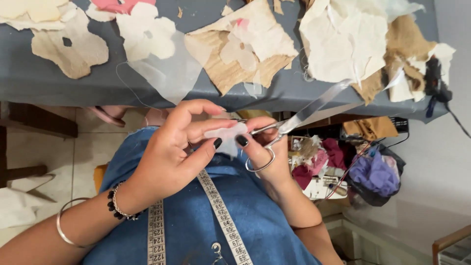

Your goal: A person is trimming and folding small pieces of white fabric to create decorative flower petals at a workspace.

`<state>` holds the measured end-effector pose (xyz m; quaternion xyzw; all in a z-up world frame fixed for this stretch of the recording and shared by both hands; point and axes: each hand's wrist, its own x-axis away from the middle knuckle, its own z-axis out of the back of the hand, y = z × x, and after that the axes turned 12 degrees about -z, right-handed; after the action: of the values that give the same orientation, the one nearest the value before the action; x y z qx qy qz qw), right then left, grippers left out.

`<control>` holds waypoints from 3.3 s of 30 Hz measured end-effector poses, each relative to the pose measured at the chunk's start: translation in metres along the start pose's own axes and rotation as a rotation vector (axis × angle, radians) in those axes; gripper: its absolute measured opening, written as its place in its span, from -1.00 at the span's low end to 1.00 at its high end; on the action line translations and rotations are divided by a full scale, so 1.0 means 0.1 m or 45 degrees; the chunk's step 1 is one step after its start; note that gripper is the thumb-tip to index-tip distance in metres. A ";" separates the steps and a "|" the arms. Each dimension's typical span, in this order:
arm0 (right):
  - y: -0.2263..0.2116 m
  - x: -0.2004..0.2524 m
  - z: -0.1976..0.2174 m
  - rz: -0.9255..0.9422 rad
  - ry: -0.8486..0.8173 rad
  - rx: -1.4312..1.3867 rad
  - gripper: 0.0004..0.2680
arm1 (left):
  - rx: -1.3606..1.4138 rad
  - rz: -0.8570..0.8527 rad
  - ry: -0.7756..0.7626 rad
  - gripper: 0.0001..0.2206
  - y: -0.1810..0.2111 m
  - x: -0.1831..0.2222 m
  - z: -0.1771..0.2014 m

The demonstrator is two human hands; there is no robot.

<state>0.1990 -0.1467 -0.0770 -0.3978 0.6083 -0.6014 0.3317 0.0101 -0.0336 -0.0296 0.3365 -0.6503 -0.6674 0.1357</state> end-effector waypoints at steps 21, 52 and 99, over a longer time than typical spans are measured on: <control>-0.22 -0.04 0.04 0.028 -0.212 0.181 -0.91 | -0.290 -0.047 -0.046 -0.64 -0.14 0.05 0.00; 0.12 0.06 0.21 0.084 -0.144 0.217 -0.87 | -0.212 -0.352 0.170 -0.81 -0.09 -0.07 0.11; -0.16 0.07 0.10 0.240 -0.738 1.146 -0.41 | -0.675 -0.456 -0.430 -0.57 0.40 -0.50 0.44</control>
<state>0.2060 -0.1568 -0.0609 -0.3096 0.2073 -0.6358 0.6760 0.0090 0.0271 0.0189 0.2834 -0.3986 -0.8722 -0.0102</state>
